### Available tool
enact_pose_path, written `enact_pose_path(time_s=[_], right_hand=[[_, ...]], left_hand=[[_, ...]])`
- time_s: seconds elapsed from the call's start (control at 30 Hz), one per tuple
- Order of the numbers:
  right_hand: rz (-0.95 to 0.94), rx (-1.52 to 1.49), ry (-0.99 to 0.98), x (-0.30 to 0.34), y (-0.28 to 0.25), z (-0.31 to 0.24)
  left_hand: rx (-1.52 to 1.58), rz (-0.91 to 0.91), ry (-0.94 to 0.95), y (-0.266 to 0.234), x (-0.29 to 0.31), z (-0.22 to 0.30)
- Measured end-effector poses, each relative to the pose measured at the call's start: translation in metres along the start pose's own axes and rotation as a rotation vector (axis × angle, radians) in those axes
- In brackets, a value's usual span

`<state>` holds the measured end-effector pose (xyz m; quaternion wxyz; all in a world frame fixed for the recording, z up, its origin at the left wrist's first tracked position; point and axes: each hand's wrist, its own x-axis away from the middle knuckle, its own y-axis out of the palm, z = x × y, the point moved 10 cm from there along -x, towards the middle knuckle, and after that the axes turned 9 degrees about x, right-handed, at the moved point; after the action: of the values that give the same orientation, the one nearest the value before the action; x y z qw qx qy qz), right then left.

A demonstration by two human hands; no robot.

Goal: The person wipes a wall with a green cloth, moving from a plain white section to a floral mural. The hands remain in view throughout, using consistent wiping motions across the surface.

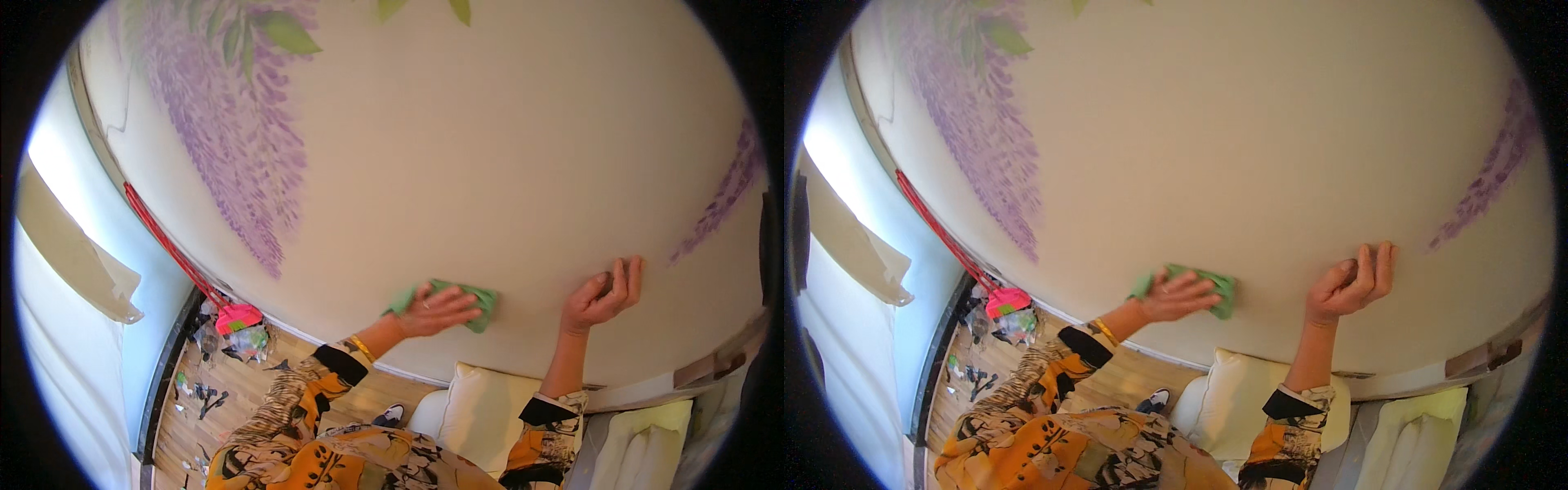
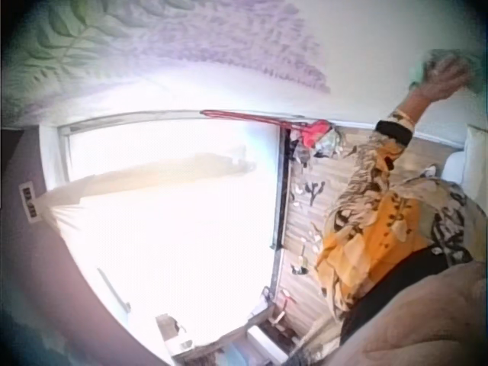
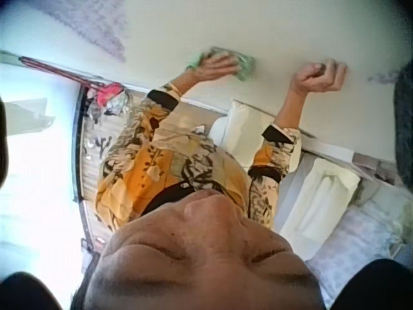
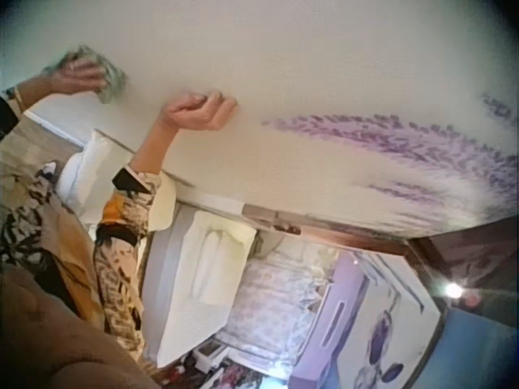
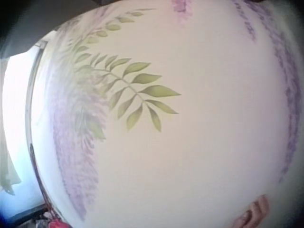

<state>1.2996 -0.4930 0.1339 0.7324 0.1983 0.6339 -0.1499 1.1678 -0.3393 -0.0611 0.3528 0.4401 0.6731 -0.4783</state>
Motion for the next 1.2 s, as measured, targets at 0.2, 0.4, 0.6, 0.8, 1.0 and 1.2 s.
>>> enact_pose_path(time_s=[0.2, 0.4, 0.6, 0.8, 1.0, 1.2], right_hand=[[0.02, 0.065, -0.049, 0.006, -0.004, 0.008], [0.028, 0.023, -0.043, 0.0, -0.002, 0.004], [0.009, 0.007, -0.002, 0.003, -0.001, 0.006], [-0.007, -0.01, 0.01, 0.001, -0.002, -0.006], [-0.218, -0.051, -0.369, -0.01, 0.007, -0.092], [-0.111, 0.003, -0.354, 0.006, 0.019, -0.097]], left_hand=[[-0.115, 0.094, -0.383, -0.088, 0.029, -0.11], [-0.131, 0.329, -0.811, -0.111, 0.107, -0.155], [-0.125, 0.484, -0.878, -0.112, 0.071, -0.15], [-0.063, 0.247, -0.58, -0.097, -0.037, -0.118], [-0.203, 0.239, -0.476, -0.151, -0.113, -0.15], [-0.318, 0.408, -0.731, -0.204, -0.076, -0.22]])
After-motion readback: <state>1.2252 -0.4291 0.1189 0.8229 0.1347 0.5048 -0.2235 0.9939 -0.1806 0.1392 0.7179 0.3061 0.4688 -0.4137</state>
